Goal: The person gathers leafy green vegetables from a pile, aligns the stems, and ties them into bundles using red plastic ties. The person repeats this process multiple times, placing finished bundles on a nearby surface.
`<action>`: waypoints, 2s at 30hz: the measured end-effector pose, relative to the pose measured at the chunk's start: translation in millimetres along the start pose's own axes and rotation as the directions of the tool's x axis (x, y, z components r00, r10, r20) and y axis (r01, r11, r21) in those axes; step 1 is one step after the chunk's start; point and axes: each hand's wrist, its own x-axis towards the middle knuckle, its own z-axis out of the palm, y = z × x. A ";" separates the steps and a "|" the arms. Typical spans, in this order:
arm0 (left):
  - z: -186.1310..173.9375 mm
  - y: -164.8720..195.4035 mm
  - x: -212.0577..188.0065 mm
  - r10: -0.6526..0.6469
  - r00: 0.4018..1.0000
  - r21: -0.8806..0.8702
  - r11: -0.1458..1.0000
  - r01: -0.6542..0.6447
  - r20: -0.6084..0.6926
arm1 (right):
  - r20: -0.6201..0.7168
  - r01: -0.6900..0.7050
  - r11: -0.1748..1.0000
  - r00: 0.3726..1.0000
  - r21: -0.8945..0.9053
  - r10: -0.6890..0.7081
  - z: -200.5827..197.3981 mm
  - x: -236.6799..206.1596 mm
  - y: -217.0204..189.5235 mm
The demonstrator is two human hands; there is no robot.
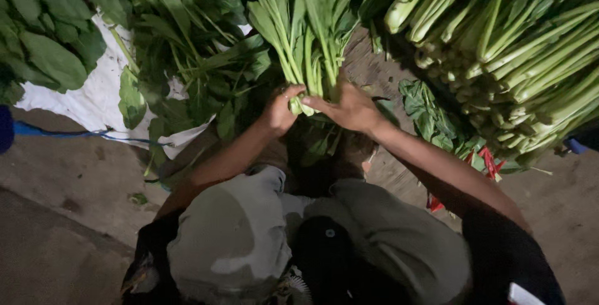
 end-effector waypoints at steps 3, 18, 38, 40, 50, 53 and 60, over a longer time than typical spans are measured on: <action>-0.8 -3.3 -0.4 -0.065 0.997 0.033 0.997 0.064 0.037 | -0.089 0.239 0.964 0.969 0.117 -0.230 10.0 -0.7 11.5; -24.4 14.5 -11.6 -0.025 0.999 -0.022 0.999 0.025 -0.026 | -0.243 0.113 0.765 0.968 0.634 0.058 -4.7 15.7 112.2; 38.3 42.1 -45.2 0.114 0.993 0.407 0.906 -0.115 0.026 | -0.012 0.126 0.399 0.961 0.908 -0.275 25.8 12.6 37.5; 45.1 47.2 -45.3 0.125 0.991 0.366 0.921 -0.135 0.052 | -0.039 0.146 0.386 0.962 0.911 -0.272 9.1 0.7 33.6; 18.1 17.8 -16.0 -0.114 0.978 -0.118 0.984 0.136 0.175 | -0.143 0.272 0.140 0.800 0.952 -0.583 -70.3 -34.0 -15.7; 18.5 11.8 -11.1 -0.075 0.886 -0.238 0.950 0.203 0.457 | -0.054 0.170 0.396 0.957 0.902 -0.286 -31.2 -13.3 -13.3; 21.9 -2.2 -16.4 -0.017 0.944 -0.322 0.938 0.130 0.330 | -0.055 0.117 0.826 0.993 0.551 -0.104 48.9 19.0 23.2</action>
